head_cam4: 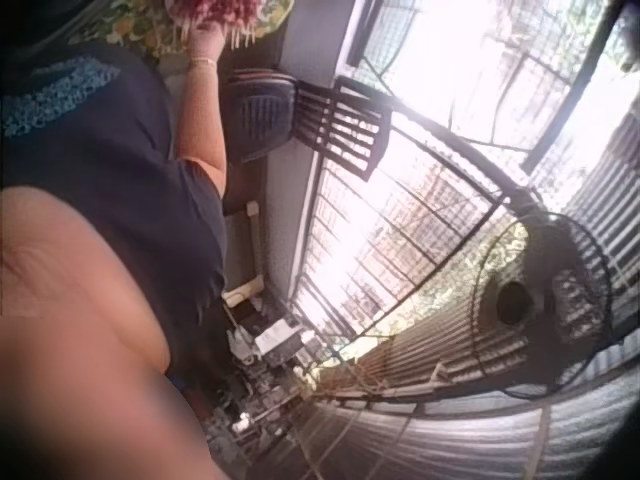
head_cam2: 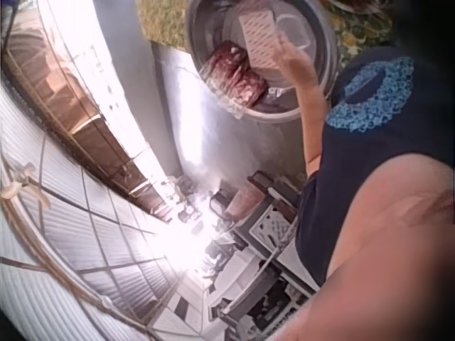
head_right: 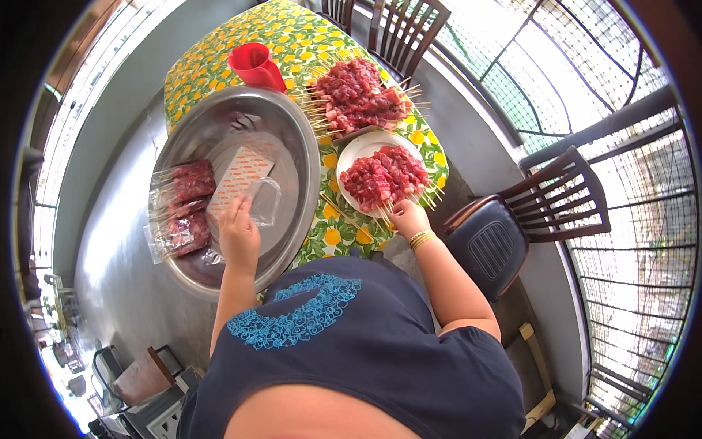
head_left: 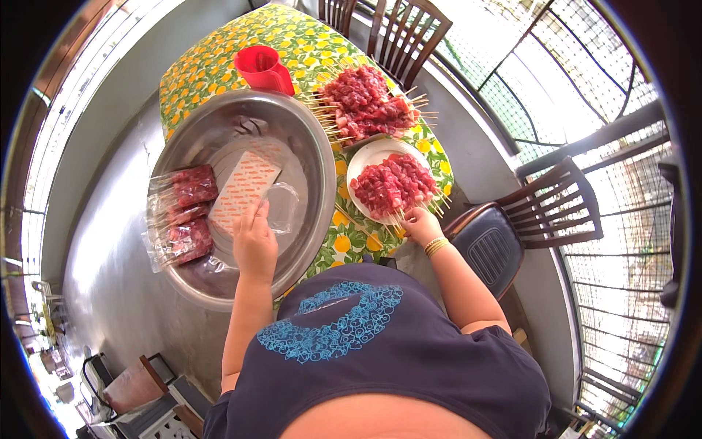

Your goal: The person threads pieces of raw meat onto wooden skewers and places them into clear plastic bags. The person repeatedly picks up meat pieces, inserts them onto skewers, and packs the completed skewers into bags on a metal tray.

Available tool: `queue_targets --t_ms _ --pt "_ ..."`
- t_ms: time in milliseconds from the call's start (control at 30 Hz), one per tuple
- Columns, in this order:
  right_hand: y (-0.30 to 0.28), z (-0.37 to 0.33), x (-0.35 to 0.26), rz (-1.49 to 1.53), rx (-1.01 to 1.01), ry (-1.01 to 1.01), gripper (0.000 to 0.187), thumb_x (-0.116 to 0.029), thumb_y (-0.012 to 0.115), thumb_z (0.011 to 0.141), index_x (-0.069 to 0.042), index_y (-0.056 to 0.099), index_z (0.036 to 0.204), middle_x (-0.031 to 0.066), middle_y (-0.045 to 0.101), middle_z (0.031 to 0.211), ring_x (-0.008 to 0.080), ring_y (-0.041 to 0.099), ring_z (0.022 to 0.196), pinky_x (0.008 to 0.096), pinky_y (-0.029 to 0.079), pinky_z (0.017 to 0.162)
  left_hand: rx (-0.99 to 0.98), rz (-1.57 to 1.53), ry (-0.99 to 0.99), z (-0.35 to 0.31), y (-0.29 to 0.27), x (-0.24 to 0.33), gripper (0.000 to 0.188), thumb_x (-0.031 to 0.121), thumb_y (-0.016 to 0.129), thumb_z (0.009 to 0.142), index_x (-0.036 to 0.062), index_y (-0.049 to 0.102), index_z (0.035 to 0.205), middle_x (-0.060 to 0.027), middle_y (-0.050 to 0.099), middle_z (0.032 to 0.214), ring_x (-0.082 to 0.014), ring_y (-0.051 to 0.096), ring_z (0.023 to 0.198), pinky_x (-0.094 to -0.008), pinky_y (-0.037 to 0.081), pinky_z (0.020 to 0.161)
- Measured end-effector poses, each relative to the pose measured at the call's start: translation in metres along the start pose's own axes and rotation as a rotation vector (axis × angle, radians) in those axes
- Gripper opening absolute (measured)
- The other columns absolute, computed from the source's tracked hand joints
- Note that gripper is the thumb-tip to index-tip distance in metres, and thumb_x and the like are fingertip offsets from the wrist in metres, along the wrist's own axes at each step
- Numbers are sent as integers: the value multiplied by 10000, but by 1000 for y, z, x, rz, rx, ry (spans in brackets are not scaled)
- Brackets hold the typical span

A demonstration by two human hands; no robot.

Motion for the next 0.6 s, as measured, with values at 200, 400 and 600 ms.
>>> queue_targets --t_ms 200,400,600 --pt "3 4 9 221 -157 124 260 -118 749 855 11 688 1073 63 701 807 150 685 628 280 582 573 31 47 -3 -1 -6 10 451 -41 636 784 66 675 1221 -77 627 1295 -306 589 1073 -397 497 926" --pt "7 6 23 516 -276 266 339 -109 718 887 -32 676 1215 20 693 840 121 646 680 307 572 609 35 83 -45 -10 -2 15 449 -45 622 791 70 674 1222 -79 630 1290 -308 588 1078 -400 498 932" --pt "3 16 19 366 -260 147 268 -106 705 891 -24 699 1146 8 656 797 101 591 623 293 556 590 77 65 -58 -15 2 21 433 -31 616 804 83 680 1216 -64 638 1276 -300 591 1073 -396 513 918"
Point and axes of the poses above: each hand's wrist, its own z-axis towards the middle knuckle, its own y-axis out of the palm, x = y × z, the point moved 9 cm from there along z, towards the middle knuckle
